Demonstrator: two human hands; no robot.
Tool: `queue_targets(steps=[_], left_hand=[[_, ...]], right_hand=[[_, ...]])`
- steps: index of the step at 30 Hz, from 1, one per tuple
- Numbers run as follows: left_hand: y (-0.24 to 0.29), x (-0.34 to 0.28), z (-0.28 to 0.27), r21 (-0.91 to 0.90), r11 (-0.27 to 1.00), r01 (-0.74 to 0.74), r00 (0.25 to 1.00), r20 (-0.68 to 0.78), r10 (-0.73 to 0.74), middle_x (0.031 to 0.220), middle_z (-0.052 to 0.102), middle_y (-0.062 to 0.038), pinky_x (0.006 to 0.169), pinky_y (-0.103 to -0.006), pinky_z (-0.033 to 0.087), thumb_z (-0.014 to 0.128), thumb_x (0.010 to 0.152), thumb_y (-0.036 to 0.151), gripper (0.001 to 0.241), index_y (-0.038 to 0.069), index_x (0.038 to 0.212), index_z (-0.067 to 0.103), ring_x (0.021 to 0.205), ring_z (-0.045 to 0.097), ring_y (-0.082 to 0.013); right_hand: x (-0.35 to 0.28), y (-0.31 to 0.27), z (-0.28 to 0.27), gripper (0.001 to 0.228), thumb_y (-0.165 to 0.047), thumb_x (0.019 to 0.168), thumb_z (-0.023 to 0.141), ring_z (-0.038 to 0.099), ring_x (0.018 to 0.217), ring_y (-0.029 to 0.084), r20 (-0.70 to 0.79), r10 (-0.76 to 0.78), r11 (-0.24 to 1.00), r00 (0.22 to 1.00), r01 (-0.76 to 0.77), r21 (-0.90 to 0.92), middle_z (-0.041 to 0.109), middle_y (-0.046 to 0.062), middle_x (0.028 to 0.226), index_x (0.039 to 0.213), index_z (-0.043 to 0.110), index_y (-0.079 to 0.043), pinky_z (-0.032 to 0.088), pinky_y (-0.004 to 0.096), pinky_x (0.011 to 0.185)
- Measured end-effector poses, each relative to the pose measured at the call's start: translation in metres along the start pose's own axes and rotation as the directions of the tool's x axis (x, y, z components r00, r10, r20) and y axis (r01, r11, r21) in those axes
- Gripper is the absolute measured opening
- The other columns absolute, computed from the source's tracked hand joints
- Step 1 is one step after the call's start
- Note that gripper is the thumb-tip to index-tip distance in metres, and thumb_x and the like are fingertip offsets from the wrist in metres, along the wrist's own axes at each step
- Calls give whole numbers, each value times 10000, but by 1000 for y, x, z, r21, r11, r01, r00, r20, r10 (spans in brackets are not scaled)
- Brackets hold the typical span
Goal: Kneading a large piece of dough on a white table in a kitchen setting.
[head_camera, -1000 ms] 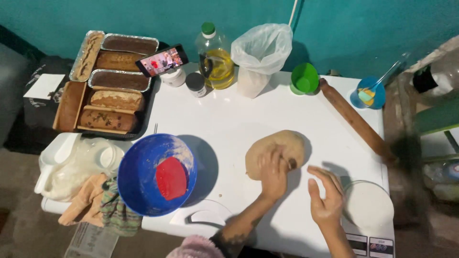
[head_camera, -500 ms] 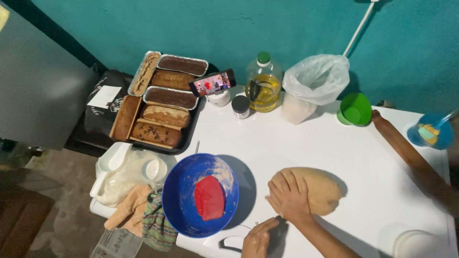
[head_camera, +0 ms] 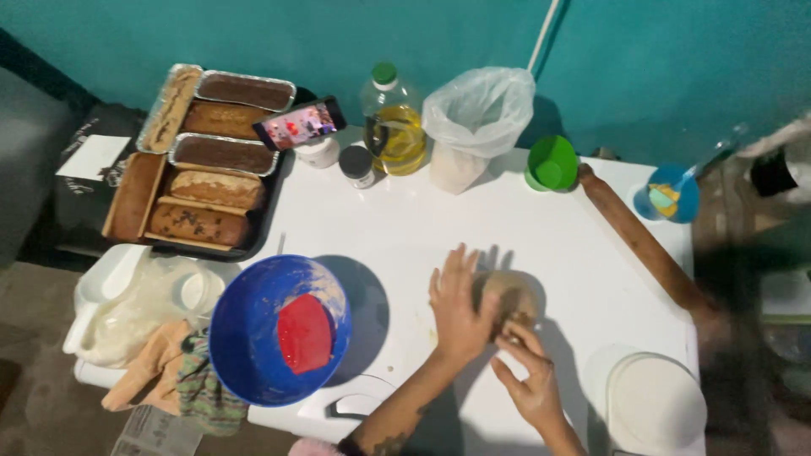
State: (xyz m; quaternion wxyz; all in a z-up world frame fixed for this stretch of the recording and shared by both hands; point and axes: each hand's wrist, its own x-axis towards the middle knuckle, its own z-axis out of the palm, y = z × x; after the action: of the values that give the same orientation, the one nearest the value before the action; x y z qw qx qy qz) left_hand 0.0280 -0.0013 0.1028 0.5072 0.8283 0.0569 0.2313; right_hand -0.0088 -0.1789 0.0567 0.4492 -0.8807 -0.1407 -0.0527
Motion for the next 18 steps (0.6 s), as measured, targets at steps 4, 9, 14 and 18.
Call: queue_targets(steps=[4, 9, 14, 18], left_hand=[[-48, -19, 52, 262, 897, -356, 933, 50, 355, 1448, 578, -193, 1148, -615, 281, 466, 995, 543, 611, 87, 1352, 659, 1386, 483, -396], [-78, 45, 66, 322, 839, -439, 897, 98, 432, 1308, 651, -127, 1025, -591, 352, 493, 866, 537, 568, 157, 1233, 701, 1182, 573, -349], [-130, 112, 97, 309, 945, -111, 897, 440, -38, 1185, 728, -78, 966, -472, 501, 454, 1032, 487, 432, 203, 1184, 742, 1101, 661, -319], [-102, 56, 28, -6, 987, 160, 885, 444, -140, 1228, 694, -137, 973, -450, 489, 415, 1058, 498, 537, 83, 1245, 700, 1132, 629, -338]], right_hand=[[-78, 96, -8, 158, 35, 912, 605, 727, 1079, 245, -76, 292, 873, 953, -233, 429, 769, 170, 1070, 982, 746, 21, 530, 345, 980], [-82, 118, -11, 152, 81, 954, 562, 715, 960, 191, -183, 545, 763, 818, -393, 513, 755, 152, 988, 992, 707, 54, 532, 299, 887], [6, 28, -39, 148, -71, 1020, 588, 663, 974, 151, -158, 299, 877, 941, -206, 434, 727, 85, 1057, 1086, 683, 21, 515, 270, 889], [62, 25, -44, 344, -270, 1066, 563, 594, 995, 167, -100, 254, 920, 962, -208, 333, 675, 92, 1168, 1261, 682, -14, 485, 287, 883]])
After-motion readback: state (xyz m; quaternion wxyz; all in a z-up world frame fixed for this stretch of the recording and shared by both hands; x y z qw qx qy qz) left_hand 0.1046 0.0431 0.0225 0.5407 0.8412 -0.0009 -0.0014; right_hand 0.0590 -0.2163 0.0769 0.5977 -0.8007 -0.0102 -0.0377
